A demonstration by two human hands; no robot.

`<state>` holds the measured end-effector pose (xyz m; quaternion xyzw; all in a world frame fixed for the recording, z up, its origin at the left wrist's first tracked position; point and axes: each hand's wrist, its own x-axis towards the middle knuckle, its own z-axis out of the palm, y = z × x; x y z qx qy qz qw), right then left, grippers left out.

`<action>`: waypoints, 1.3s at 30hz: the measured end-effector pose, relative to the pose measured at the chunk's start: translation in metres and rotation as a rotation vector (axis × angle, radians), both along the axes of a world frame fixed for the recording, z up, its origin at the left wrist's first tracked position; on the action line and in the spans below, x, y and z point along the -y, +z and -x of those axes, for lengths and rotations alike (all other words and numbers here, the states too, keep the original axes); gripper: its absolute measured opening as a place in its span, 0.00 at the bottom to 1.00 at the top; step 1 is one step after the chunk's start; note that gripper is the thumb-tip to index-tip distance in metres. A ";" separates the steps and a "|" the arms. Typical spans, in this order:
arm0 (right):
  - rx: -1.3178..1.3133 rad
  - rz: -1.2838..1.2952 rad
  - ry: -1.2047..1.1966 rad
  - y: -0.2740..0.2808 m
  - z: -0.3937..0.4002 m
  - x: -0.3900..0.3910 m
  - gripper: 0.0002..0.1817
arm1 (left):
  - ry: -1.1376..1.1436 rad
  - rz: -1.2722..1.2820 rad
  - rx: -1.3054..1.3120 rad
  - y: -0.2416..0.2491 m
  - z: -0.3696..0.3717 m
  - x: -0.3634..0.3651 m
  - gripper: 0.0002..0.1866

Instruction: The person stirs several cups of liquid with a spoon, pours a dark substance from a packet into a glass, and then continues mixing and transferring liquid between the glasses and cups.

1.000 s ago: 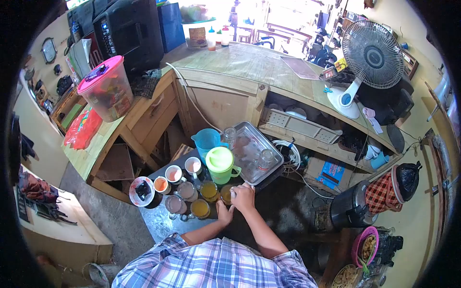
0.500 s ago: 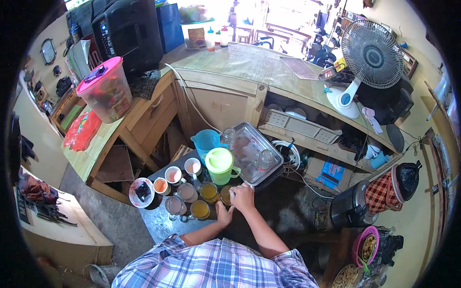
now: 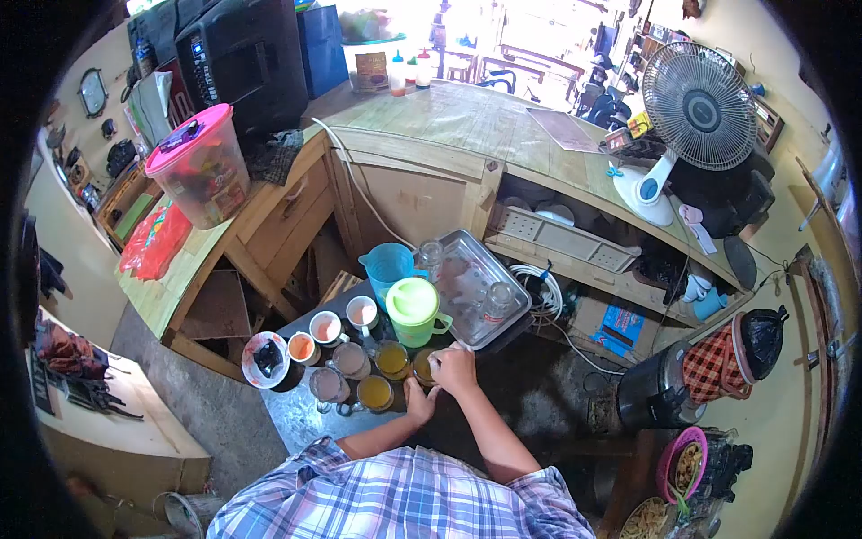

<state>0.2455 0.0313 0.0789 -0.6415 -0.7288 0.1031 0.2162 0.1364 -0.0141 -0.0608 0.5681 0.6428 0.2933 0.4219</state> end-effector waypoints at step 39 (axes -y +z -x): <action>-0.070 -0.142 0.015 0.003 -0.002 -0.007 0.06 | 0.073 -0.201 -0.064 -0.007 -0.004 0.003 0.31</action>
